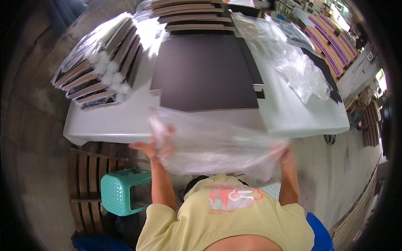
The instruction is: The person wraps rectangular panels with clear plastic film. They pick up a panel, place it on a table, cover it with a plastic sheet, and stack the wrapped panel. The process repeats with multiple panels.
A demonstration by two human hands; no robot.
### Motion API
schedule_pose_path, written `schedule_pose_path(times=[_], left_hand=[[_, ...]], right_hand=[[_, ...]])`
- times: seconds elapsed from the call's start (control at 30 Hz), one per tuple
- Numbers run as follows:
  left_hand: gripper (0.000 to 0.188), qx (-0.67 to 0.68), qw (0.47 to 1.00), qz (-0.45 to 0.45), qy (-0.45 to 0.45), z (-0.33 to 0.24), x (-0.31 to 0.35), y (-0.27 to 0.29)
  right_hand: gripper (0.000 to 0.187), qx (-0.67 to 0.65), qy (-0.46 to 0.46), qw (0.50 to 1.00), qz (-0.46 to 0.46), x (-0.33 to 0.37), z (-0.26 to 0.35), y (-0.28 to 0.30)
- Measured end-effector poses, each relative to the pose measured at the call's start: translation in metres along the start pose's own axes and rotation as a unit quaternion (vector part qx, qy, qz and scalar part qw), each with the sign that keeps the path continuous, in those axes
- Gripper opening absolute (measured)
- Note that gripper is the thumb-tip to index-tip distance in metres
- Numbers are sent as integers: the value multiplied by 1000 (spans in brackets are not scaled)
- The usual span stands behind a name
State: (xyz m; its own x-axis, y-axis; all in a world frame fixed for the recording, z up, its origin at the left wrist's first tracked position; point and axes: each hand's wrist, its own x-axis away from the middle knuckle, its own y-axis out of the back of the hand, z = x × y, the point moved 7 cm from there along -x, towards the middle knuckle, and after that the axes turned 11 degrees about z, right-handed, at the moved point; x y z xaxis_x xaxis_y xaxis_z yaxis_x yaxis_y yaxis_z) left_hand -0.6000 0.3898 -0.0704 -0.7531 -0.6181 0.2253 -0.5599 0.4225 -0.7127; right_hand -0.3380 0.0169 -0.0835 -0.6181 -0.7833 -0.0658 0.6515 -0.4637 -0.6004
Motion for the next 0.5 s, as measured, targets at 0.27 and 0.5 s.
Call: schedule_pose_path(times=[0.27, 0.5], left_hand=[[83, 112, 955, 186, -203, -72, 34, 20], [25, -319, 695, 599, 237, 24, 96, 31]], right_hand=[[56, 68, -212, 912, 343, -21, -88, -178], [50, -208, 188, 943, 179, -63, -23, -169]])
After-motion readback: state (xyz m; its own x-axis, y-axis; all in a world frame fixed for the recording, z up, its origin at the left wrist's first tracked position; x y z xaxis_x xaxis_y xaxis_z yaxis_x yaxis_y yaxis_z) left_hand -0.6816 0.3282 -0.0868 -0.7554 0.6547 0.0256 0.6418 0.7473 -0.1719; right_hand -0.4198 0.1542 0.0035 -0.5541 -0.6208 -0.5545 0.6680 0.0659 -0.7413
